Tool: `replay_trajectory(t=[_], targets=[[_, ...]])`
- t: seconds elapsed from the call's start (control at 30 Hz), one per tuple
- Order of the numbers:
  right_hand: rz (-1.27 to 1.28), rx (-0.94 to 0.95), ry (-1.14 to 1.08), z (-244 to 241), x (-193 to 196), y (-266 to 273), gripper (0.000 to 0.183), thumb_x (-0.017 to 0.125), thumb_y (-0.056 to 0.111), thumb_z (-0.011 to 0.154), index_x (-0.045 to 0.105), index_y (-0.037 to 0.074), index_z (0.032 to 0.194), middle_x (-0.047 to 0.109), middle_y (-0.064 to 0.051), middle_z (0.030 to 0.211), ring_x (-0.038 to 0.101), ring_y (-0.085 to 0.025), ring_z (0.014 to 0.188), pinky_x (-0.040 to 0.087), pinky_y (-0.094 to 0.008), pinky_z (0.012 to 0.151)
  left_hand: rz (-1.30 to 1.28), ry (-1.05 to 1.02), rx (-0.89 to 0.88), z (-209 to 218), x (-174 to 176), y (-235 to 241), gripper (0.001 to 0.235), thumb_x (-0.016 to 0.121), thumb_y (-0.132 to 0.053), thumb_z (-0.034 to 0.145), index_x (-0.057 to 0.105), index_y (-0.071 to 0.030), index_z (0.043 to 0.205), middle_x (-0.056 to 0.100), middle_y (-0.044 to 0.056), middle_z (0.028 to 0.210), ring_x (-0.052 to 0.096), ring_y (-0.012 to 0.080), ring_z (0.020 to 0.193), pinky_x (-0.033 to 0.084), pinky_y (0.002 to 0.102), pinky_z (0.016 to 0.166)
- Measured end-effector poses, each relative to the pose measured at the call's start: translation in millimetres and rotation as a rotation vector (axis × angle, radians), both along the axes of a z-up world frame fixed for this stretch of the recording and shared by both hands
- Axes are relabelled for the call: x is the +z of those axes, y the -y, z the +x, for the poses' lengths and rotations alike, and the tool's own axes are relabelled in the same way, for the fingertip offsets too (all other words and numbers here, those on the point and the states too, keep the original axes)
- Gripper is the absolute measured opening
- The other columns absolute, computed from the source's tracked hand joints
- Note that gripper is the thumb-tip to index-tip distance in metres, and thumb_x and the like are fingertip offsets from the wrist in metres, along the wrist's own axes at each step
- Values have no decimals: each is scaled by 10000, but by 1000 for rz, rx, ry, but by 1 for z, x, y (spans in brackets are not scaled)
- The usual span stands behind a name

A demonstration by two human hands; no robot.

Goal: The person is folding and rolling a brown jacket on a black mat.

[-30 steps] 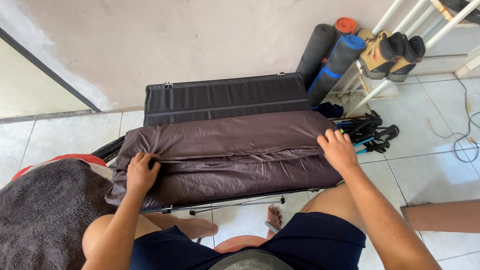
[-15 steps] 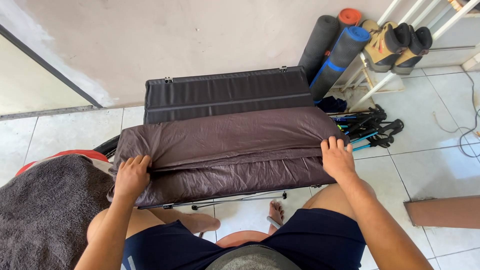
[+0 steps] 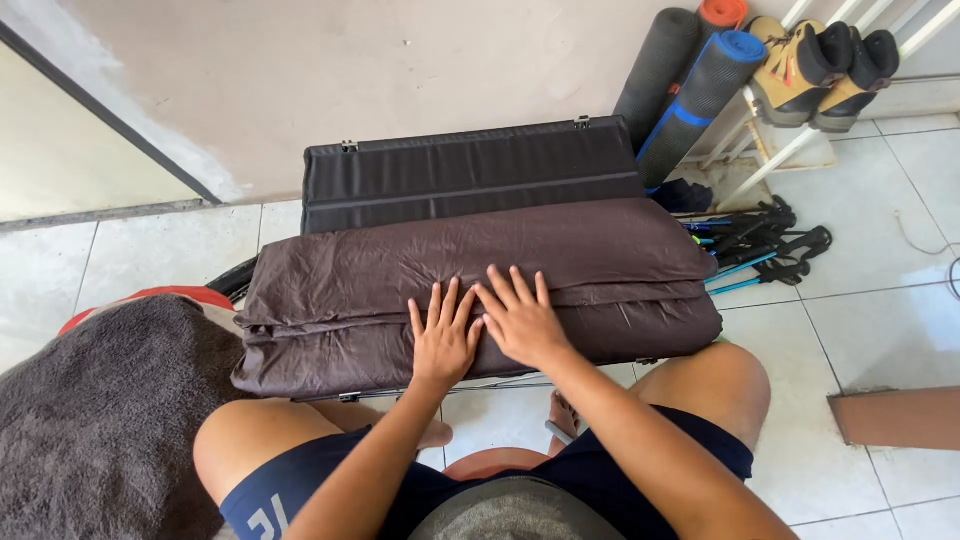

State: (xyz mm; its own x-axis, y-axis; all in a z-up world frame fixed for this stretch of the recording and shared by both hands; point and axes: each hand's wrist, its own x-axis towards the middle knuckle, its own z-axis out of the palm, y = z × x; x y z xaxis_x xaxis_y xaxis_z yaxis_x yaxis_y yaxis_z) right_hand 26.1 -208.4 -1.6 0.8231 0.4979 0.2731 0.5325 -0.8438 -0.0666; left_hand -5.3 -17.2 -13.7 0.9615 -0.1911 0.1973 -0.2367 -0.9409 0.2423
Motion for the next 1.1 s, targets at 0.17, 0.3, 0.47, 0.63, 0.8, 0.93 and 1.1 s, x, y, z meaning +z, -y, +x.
replay_trajectory(t=[0.17,0.3,0.47,0.63,0.8,0.93,1.1], targets=[[-34,-85,-66,5,-31,27,632,455,479,1052,449,125,1576,401,-172,1655,384,-379,1507,212,-656,1208,94,74,13,7,-13,-20,553,444,-484,1068,460,-295,1588,443,64,1647,367,316,1533,185,664,1228],[-93,-152,82,26,-49,85,674,471,566,1010,504,147,1537,462,-136,1628,440,-335,1485,256,-629,1200,180,127,131,30,-22,-83,563,471,-518,1054,483,-327,1584,470,13,1644,380,276,1540,162,617,1264],[-135,-277,238,41,-73,141,585,425,580,1045,620,160,1403,604,-103,1485,562,-272,1385,361,-568,1156,261,263,197,45,-47,-144,477,471,-590,1057,601,-379,1465,613,-75,1497,519,176,1444,262,514,1279],[-192,-305,404,58,-85,153,546,408,635,1045,649,192,1256,619,-75,1252,616,-252,1185,437,-487,987,334,432,209,67,-77,-163,474,462,-707,1013,638,-295,1168,615,-65,1153,609,148,1179,430,371,1024],[-194,-293,458,78,-75,152,526,416,655,1035,628,180,1107,524,-47,977,585,-251,912,438,-421,777,337,468,213,86,-78,-170,503,473,-724,998,594,-236,1000,563,-27,992,611,179,1020,446,355,896],[-185,-279,447,91,-70,151,510,421,651,1040,614,179,1060,470,-31,928,529,-238,820,407,-406,715,374,458,215,94,-75,-173,533,450,-752,986,576,-235,971,527,-24,926,593,189,954,440,359,855],[-96,-190,153,79,-42,182,531,505,649,1016,669,166,1165,563,-60,1039,614,-277,951,471,-419,803,296,401,91,79,-34,-181,504,560,-694,927,610,-200,1016,571,3,966,625,205,994,467,354,873]])
